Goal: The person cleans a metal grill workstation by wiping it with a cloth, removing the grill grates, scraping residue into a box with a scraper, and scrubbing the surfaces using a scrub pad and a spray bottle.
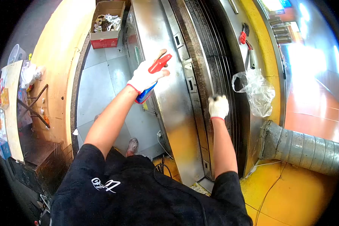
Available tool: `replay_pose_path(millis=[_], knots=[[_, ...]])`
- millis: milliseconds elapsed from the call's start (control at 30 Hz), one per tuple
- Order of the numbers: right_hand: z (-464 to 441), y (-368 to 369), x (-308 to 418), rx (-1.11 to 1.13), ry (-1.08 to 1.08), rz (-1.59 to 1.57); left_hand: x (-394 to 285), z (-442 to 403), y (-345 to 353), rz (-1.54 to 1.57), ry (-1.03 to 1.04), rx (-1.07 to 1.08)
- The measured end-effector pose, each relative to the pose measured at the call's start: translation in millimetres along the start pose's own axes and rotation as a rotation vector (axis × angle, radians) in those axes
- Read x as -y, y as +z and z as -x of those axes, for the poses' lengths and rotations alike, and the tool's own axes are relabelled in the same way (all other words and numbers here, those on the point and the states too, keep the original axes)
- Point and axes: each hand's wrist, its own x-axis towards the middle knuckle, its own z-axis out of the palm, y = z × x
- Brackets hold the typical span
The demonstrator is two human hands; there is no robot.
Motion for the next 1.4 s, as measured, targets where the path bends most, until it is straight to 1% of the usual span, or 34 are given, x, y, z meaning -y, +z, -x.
replay_pose_path(millis=[33,100,167,200,233,267,300,400,433,500,533,567,600,633,667,700,767,800,833,900,967,1000,1033,1100,1133,1233,1300,1333,1367,1400], knots=[[-20,1,14,-0.014,-0.028,0.003,5,6,-9,0.012,-0.005,0.005],[-65,-4,56,-0.004,-0.023,0.007,16,15,-31,-0.128,0.071,-0.015],[-113,-18,108,-0.009,-0.017,-0.033,-2,32,-61,-0.202,-0.048,0.04],[-142,-26,138,-0.008,-0.004,0.017,10,39,-72,-0.209,0.002,0.021],[-166,-32,166,-0.001,0.01,0.068,11,47,-85,-0.171,-0.027,0.031],[-185,-38,191,0.003,0.046,0.052,18,55,-96,-0.163,-0.056,0.03],[-201,-43,209,0.007,0.087,0.036,24,62,-106,-0.156,-0.084,0.033],[-239,-45,242,-0.018,0.064,0.056,31,87,-127,-0.107,-0.101,0.025],[-239,-44,240,-0.054,0.038,0.0,32,94,-134,-0.101,-0.108,0.033],[-222,-47,217,0.035,-0.026,-0.06,31,106,-147,-0.059,-0.23,0.104],[-199,-48,197,0.065,-0.006,-0.065,30,111,-155,-0.054,-0.228,0.117],[-172,-44,174,0.044,0.015,-0.069,28,117,-161,-0.073,-0.222,0.133],[-152,-30,145,0.051,0.024,-0.058,27,119,-168,-0.091,-0.214,0.14],[-135,-30,129,0.123,0.106,-0.054,28,119,-173,-0.082,-0.21,0.143],[-123,-35,127,0.131,0.177,-0.086,29,123,-177,-0.03,-0.226,0.132],[-120,-39,128,0.139,0.187,-0.075,30,127,-181,0.02,-0.245,0.124],[-140,-46,141,0.193,0.221,-0.167,31,125,-189,-0.021,-0.218,0.139],[-153,-43,150,0.152,0.188,-0.128,26,124,-194,-0.012,-0.268,0.17],[-165,-53,174,0.144,0.195,-0.015,23,123,-197,-0.004,-0.316,0.191],[-196,-65,208,0.229,0.238,-0.032,31,122,-198,-0.025,-0.3,0.159],[-225,-60,228,0.218,0.199,0.025,48,123,-195,0.003,-0.215,0.036],[-236,-63,240,0.218,0.168,0.059,48,121,-195,-0.02,-0.203,0.014],[-241,-79,261,0.269,0.167,0.022,49,121,-195,-0.019,-0.212,0.002],[-281,-64,279,0.193,0.117,0.07,51,122,-194,-0.096,-0.177,-0.054],[-299,-63,293,0.151,0.097,0.102,51,125,-194,-0.1,-0.193,-0.065],[-330,-65,319,0.091,0.004,0.046,46,132,-191,-0.085,-0.18,-0.116],[-325,-66,312,0.096,-0.066,0.059,44,138,-191,-0.088,-0.17,-0.139],[-307,-68,297,0.136,-0.079,0.072,48,142,-191,-0.085,-0.164,-0.148],[-300,-45,261,0.123,-0.102,0.018,47,145,-192,-0.082,-0.156,-0.15],[-257,-59,243,0.148,-0.079,-0.001,47,148,-193,-0.08,-0.148,-0.152]])
